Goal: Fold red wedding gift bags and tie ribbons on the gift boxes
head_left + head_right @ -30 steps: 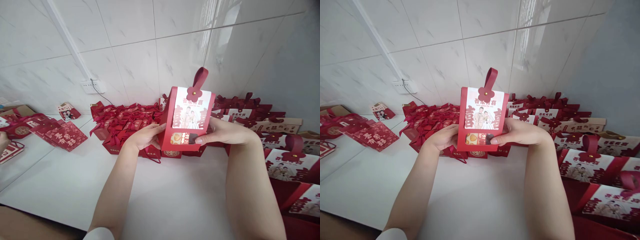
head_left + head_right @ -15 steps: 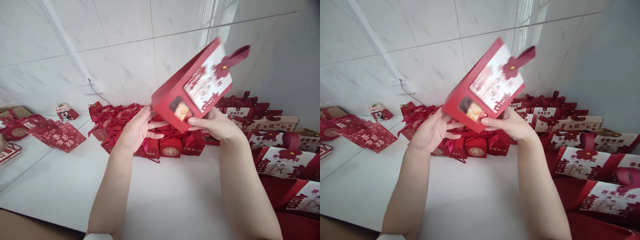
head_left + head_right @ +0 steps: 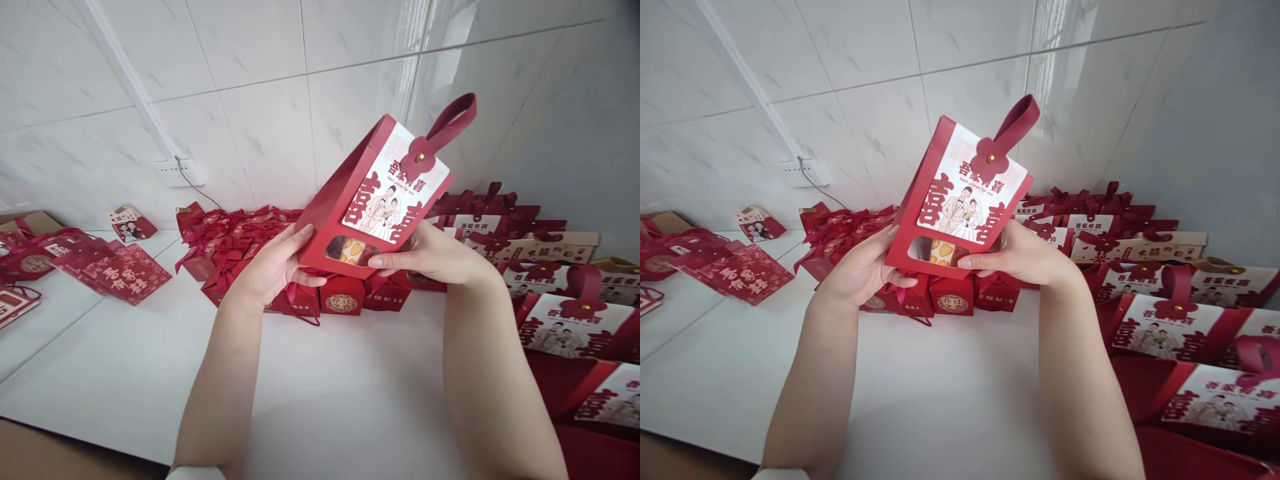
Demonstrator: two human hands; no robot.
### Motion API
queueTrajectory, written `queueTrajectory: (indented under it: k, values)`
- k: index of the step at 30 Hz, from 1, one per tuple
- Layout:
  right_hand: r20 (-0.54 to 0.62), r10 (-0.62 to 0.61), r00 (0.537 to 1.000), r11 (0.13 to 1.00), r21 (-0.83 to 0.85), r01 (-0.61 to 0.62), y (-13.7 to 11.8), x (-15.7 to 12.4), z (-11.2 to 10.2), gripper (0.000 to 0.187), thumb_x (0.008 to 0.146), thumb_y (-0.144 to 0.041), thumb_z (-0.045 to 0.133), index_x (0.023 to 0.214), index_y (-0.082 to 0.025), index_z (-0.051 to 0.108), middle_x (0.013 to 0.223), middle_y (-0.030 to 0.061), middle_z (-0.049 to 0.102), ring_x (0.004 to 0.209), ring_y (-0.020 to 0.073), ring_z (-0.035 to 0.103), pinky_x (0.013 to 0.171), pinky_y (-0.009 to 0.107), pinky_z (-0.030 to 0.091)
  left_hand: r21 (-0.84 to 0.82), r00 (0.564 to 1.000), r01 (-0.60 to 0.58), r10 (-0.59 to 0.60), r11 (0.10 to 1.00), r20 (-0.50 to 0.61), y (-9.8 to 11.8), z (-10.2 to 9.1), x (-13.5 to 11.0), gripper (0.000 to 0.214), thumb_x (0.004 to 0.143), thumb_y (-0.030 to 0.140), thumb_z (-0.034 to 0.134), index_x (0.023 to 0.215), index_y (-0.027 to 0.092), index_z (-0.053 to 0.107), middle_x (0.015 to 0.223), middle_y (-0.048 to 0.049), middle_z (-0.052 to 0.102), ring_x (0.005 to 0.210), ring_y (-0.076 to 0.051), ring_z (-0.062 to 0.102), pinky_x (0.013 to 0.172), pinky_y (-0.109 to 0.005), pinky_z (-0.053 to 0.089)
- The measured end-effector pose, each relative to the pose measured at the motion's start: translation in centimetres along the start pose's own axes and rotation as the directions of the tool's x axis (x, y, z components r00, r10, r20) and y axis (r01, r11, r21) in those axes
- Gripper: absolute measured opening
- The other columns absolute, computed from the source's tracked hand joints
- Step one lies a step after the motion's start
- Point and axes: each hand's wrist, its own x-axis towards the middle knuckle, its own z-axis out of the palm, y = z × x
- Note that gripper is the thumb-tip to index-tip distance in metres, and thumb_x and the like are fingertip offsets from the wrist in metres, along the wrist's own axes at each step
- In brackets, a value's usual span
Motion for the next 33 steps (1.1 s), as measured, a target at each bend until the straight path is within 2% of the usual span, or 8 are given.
queueTrajectory:
  k: [4, 8, 15, 20, 23, 27, 30, 33]
  values:
    - [-0.022, -0.082, 0.996, 0.993, -0.082, 0.080, -0.2, -0.1, -0.1, 0.058, 0.073, -0.040, 0.086, 0.126, -0.032, 0.065, 0.140, 0.0040, 0.065, 0.130, 0.0385, 0.060, 0.103, 0.058, 0.058, -0.024, 1.000, 0.014, -0.015, 1.000, -0.018, -0.3, -0.1, 0.2, 0.045, 0.092, 0.046, 0.065, 0.133, 0.027, 0.061, 0.133, -0.0077, 0.068, 0.105, -0.025, 0.073, 0.061, -0.026, 0.067]
    - [0.005, -0.092, 0.996, 0.992, -0.084, 0.092, -0.2, 0.0, -0.2, 0.061, 0.073, -0.040, 0.086, 0.129, -0.032, 0.063, 0.146, 0.0026, 0.061, 0.133, 0.0360, 0.059, 0.111, 0.058, 0.052, -0.033, 1.000, 0.017, -0.018, 0.999, -0.016, -0.4, -0.2, 0.4, 0.043, 0.093, 0.045, 0.065, 0.131, 0.027, 0.062, 0.136, -0.0072, 0.066, 0.104, -0.023, 0.073, 0.064, -0.027, 0.068]
    - [0.019, -0.135, 0.991, 0.986, -0.100, 0.136, -0.1, 0.0, -0.5, 0.061, 0.075, -0.038, 0.084, 0.131, -0.032, 0.061, 0.142, 0.0021, 0.064, 0.131, 0.0331, 0.060, 0.111, 0.054, 0.052, -0.027, 1.000, -0.010, 0.010, 1.000, 0.002, -0.6, -0.4, 0.5, 0.044, 0.091, 0.044, 0.067, 0.132, 0.028, 0.062, 0.134, -0.0082, 0.067, 0.104, -0.023, 0.073, 0.065, -0.028, 0.068]
    - [0.020, -0.103, 0.995, 0.988, -0.115, 0.104, 0.2, 0.0, -0.9, 0.044, 0.077, -0.032, 0.082, 0.120, -0.032, 0.069, 0.132, 0.0008, 0.070, 0.125, 0.0330, 0.065, 0.108, 0.055, 0.054, 0.175, 0.998, -0.058, 0.063, 0.983, -0.026, -0.4, -0.5, 0.2, 0.046, 0.085, 0.048, 0.074, 0.126, 0.028, 0.067, 0.128, -0.0078, 0.071, 0.101, -0.024, 0.074, 0.063, -0.026, 0.066]
    - [0.042, -0.076, 0.996, 0.997, 0.020, 0.075, 0.9, 0.5, -1.1, 0.046, 0.075, -0.034, 0.084, 0.118, -0.027, 0.069, 0.128, 0.0049, 0.073, 0.120, 0.0321, 0.068, 0.104, 0.055, 0.058, 0.268, 0.998, -0.046, 0.057, 0.962, -0.032, -0.1, -0.3, -0.1, 0.044, 0.084, 0.049, 0.074, 0.122, 0.026, 0.072, 0.125, -0.0083, 0.074, 0.103, -0.026, 0.075, 0.065, -0.025, 0.065]
    - [0.013, -0.010, 1.000, 0.967, 0.256, 0.006, 2.4, 1.6, -1.4, 0.049, 0.081, -0.033, 0.080, 0.127, -0.028, 0.064, 0.123, 0.0054, 0.075, 0.112, 0.0252, 0.073, 0.095, 0.047, 0.064, 0.297, 0.997, -0.014, 0.034, 0.955, -0.063, 0.1, 0.2, -0.4, 0.043, 0.087, 0.052, 0.071, 0.118, 0.023, 0.075, 0.113, -0.0096, 0.078, 0.084, -0.022, 0.078, 0.067, -0.025, 0.065]
    - [0.027, 0.041, 0.999, 0.948, 0.314, -0.047, 3.2, 2.2, -1.3, 0.047, 0.083, -0.029, 0.077, 0.128, -0.029, 0.063, 0.125, 0.0037, 0.074, 0.110, 0.0228, 0.074, 0.097, 0.046, 0.064, 0.291, 0.998, -0.011, 0.029, 0.957, -0.060, 0.1, 0.6, -0.4, 0.045, 0.087, 0.051, 0.070, 0.121, 0.022, 0.074, 0.104, -0.0102, 0.079, 0.075, -0.021, 0.078, 0.060, -0.022, 0.062]
    - [0.028, 0.080, 0.996, 0.931, 0.354, -0.084, 3.5, 2.6, -0.9, 0.044, 0.080, -0.024, 0.078, 0.122, -0.029, 0.067, 0.122, 0.0035, 0.074, 0.109, 0.0249, 0.074, 0.098, 0.049, 0.063, 0.280, 1.000, -0.021, 0.026, 0.960, -0.016, 0.1, 0.8, -0.3, 0.052, 0.087, 0.050, 0.071, 0.131, 0.024, 0.068, 0.099, -0.0101, 0.080, 0.072, -0.021, 0.078, 0.055, -0.020, 0.059]
